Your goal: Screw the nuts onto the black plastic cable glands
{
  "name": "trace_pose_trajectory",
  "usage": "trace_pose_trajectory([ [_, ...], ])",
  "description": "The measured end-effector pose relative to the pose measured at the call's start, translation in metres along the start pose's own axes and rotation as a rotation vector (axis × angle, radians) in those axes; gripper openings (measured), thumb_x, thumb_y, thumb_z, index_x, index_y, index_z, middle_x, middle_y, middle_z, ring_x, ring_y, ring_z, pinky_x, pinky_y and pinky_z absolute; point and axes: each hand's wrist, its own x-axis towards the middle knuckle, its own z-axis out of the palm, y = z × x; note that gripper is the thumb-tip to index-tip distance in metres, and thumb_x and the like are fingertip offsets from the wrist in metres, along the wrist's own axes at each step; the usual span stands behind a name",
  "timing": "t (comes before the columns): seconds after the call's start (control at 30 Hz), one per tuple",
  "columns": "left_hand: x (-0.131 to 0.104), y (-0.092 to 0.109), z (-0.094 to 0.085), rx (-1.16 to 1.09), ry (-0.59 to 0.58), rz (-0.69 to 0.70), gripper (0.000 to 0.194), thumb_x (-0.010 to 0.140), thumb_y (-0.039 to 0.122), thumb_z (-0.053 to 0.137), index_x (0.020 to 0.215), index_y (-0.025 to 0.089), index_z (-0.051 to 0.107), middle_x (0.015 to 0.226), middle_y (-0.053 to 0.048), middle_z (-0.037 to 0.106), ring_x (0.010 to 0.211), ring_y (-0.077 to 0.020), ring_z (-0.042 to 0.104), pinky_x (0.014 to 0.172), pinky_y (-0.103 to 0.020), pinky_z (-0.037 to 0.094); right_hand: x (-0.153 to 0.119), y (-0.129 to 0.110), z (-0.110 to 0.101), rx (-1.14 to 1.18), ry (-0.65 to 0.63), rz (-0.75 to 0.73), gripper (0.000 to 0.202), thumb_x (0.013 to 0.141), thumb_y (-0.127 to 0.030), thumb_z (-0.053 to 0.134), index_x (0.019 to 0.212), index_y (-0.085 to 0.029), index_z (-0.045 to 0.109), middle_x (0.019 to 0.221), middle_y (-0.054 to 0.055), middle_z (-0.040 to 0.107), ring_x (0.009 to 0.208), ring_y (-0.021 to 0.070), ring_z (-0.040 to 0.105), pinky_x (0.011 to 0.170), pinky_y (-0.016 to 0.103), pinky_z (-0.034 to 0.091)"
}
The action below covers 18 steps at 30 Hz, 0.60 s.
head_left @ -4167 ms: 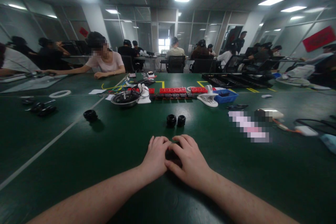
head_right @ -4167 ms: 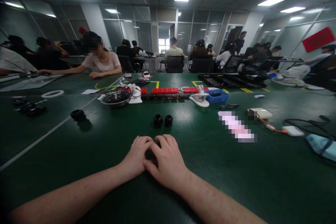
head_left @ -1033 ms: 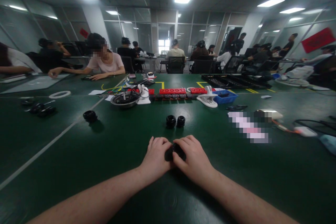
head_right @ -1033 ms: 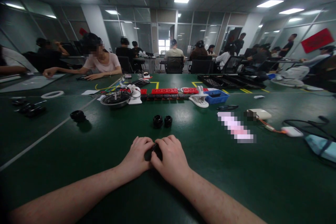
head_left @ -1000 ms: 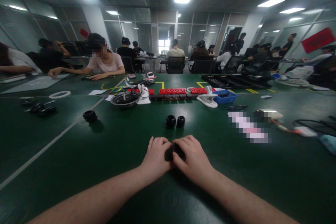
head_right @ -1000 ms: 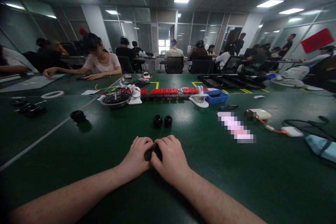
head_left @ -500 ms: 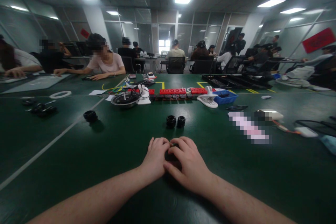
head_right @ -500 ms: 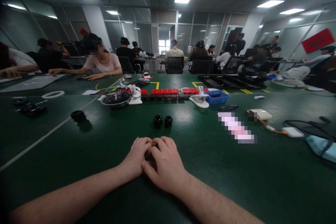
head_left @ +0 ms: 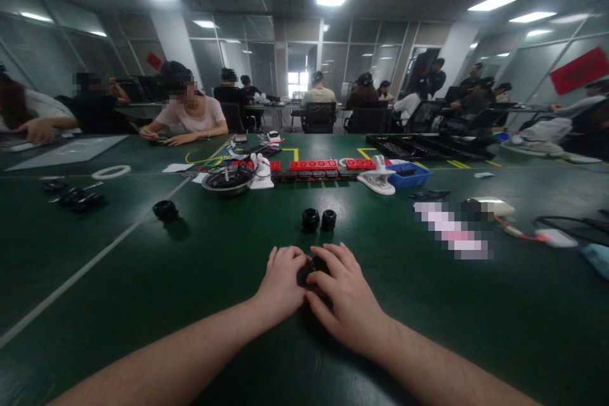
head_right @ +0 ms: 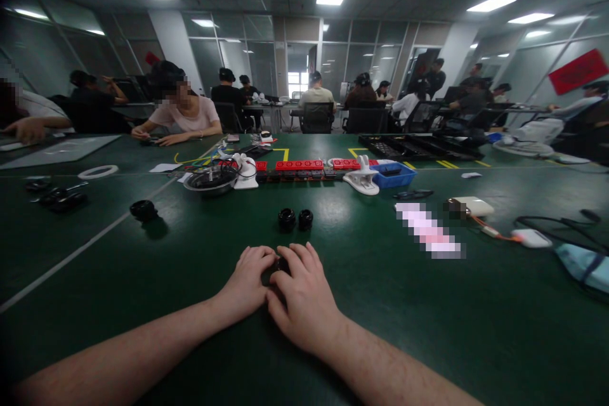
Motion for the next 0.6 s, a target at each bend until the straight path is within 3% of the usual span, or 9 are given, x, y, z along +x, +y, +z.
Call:
trace_pose_trajectory([
  [0.6,0.003,-0.003,-0.006,-0.025,0.028,-0.019,0.026,0.062,0.034,0.062,0.083,0.020,0.058,0.088,-0.002,0.051,0.089,-0.0222,0.045,0.088,-0.043,0.031,-0.001,0.013,-0.001,-0.059,0.001,0.055,0.013,0.076,-0.025,0.049,0.077,-0.020,0.061,0.118,0.008,0.048,0.115,0.0259,0.033,0.098,0.052,0.020],
])
